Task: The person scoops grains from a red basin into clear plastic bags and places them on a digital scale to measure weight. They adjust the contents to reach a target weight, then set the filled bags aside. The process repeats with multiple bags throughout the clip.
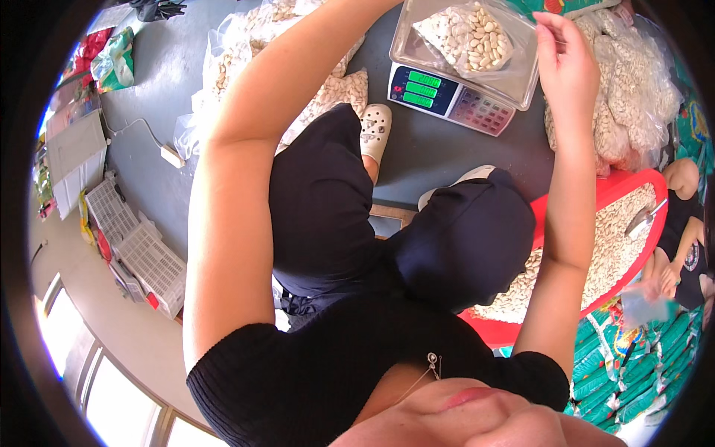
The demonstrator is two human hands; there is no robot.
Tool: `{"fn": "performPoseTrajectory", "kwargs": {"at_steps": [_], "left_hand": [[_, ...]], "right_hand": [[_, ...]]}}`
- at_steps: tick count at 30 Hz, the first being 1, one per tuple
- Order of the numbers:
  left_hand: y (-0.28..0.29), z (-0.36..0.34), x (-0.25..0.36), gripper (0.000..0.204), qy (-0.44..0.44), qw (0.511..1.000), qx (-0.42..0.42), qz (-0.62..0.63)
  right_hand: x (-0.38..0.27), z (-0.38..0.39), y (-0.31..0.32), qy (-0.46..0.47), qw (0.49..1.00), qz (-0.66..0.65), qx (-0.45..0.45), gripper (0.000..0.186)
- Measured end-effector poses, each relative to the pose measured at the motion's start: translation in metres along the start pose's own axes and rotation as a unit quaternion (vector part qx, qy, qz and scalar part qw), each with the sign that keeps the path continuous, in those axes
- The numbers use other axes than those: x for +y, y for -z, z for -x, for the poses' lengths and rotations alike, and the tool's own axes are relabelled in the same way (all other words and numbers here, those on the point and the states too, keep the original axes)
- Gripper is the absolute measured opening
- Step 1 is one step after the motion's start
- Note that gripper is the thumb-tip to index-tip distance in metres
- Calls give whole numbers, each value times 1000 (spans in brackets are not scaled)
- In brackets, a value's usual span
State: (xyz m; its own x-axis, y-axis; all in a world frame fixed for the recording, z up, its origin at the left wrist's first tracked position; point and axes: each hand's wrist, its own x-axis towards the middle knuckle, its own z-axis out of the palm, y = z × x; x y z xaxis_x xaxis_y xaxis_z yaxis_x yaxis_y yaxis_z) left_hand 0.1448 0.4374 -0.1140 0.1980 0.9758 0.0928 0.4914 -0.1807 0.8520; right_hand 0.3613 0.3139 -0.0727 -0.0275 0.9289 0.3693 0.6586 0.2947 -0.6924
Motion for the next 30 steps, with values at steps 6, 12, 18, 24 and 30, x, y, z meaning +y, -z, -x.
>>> {"fn": "performPoseTrajectory", "kwargs": {"at_steps": [6,12,18,24,30], "left_hand": [[7,4,-14,35,9,1000,7,-6],[15,8,-24,34,22,999,13,20],[15,6,-25,33,46,998,-4,51],[26,23,-34,32,46,998,-1,-46],[41,46,-35,31,79,995,-24,-62]], "right_hand": [[19,-16,-38,-30,913,309,-263,30],[55,-25,-78,-83,880,329,-333,25],[161,-7,-126,-110,908,315,-255,43],[87,8,-148,23,870,451,-199,48],[102,16,-167,87,907,385,-146,50]]}}
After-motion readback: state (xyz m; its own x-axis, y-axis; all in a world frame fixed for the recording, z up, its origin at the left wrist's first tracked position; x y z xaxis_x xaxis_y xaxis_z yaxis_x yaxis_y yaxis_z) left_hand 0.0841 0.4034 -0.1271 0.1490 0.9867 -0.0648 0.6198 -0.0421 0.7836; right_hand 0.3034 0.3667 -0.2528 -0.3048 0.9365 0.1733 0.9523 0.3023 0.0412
